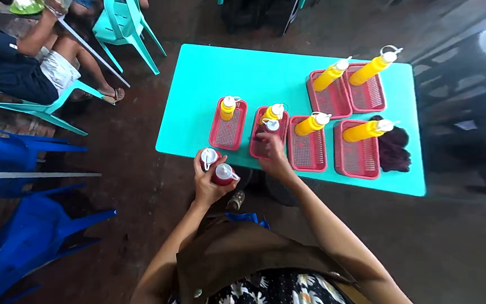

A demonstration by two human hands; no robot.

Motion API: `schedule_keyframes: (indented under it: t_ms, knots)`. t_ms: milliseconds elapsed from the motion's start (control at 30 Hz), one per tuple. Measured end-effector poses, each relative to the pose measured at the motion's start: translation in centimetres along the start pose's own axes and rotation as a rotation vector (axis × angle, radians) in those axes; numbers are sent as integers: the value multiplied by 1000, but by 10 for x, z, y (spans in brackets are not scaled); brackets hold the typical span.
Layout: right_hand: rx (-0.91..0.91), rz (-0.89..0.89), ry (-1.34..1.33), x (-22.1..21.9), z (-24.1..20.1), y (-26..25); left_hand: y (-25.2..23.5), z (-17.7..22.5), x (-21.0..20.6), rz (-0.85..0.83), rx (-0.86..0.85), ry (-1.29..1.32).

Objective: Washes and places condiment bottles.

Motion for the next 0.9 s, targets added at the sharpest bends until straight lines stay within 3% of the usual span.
schedule_keyframes:
  t_ms: [67,100,200,333,600,667,767,900]
  knots:
    - [88,-255,-143,-21,-19,16,-13,-4,-13,-7,15,38]
    - [113,-280,-190,-33,-23,18,-20,-9,-20,-19,-3,64]
    - [61,-72,-188,-53,-29,12,-43,-19,-39,-138,-44,102]
    - [-150,186,-134,-47,-22,14,-74,-36,-50,-410,18,97]
    - [-448,765,-72,48,23,36,-113,-99,-93,-514,7,77]
    - [-575,820,-35,69,44,30,-115,-108,-101,-531,-19,41]
    - [-774,752,41,89,77,12,-116,-117,-108,-534,-96,-21]
    - [-888,714,73,90,111,-9,-117,-122,-107,-582,-151,-55]
Point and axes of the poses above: each hand's wrist, its own y-axis away from the middle knuckle, its own x-axis out of the back of the hand, z = x × y, the point moved 2 cm from there along -y, towards the middle knuckle, and after that the axes turned 3 degrees about -y, right-handed, at the moved point
